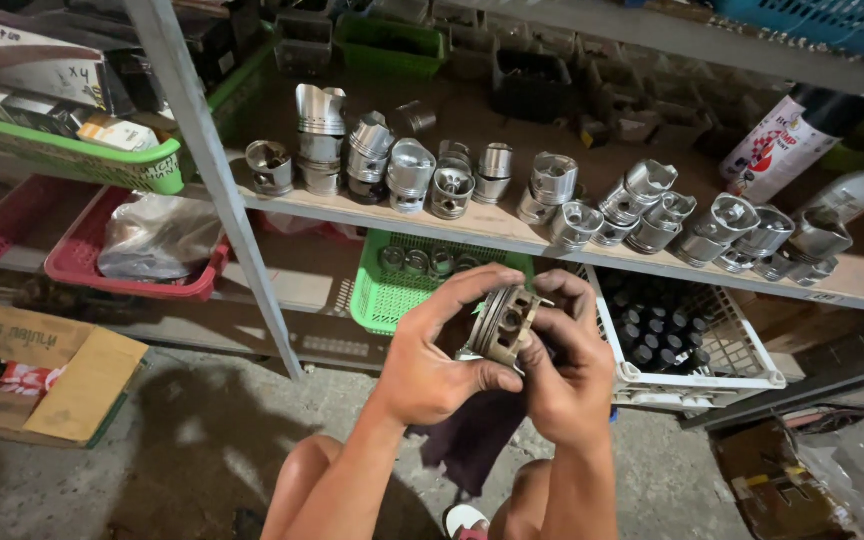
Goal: Cleaning and inspecting motorcycle engine pistons using a cloth
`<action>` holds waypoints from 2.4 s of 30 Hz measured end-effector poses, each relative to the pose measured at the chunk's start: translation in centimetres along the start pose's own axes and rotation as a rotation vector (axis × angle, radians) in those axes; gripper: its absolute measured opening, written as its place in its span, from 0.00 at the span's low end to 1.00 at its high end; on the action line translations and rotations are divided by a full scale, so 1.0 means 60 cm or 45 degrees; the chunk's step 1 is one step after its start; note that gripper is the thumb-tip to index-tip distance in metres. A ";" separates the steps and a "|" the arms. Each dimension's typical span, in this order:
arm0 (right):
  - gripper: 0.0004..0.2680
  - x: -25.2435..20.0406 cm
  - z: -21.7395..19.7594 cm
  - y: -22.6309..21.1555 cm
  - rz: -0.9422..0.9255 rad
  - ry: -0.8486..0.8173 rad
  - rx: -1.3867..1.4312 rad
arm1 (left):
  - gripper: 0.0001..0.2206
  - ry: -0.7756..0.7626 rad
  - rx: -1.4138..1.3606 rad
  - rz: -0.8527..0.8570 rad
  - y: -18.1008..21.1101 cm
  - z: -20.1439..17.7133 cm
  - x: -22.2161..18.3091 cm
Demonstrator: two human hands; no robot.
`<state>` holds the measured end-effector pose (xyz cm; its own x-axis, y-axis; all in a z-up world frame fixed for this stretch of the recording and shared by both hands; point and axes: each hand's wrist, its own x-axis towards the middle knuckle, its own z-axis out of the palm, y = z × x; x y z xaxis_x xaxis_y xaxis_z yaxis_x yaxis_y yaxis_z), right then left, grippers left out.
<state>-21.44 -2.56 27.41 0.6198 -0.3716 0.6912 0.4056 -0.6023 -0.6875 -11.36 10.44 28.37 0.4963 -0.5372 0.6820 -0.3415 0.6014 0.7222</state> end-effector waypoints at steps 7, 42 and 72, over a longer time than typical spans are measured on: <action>0.07 0.006 0.006 -0.016 -0.045 -0.015 -0.236 | 0.33 0.045 -0.056 0.042 -0.012 -0.003 -0.005; 0.06 -0.003 0.030 -0.072 0.162 0.202 -0.119 | 0.28 0.112 -0.381 0.188 -0.047 -0.047 -0.007; 0.09 0.010 -0.001 -0.078 0.224 -0.038 -0.340 | 0.35 -0.090 0.098 0.005 -0.005 -0.023 -0.004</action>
<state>-23.01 -0.01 31.05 0.6858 -0.4678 0.5575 0.1027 -0.6962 -0.7105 -10.24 11.20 27.84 0.4379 -0.5771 0.6893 -0.4050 0.5579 0.7244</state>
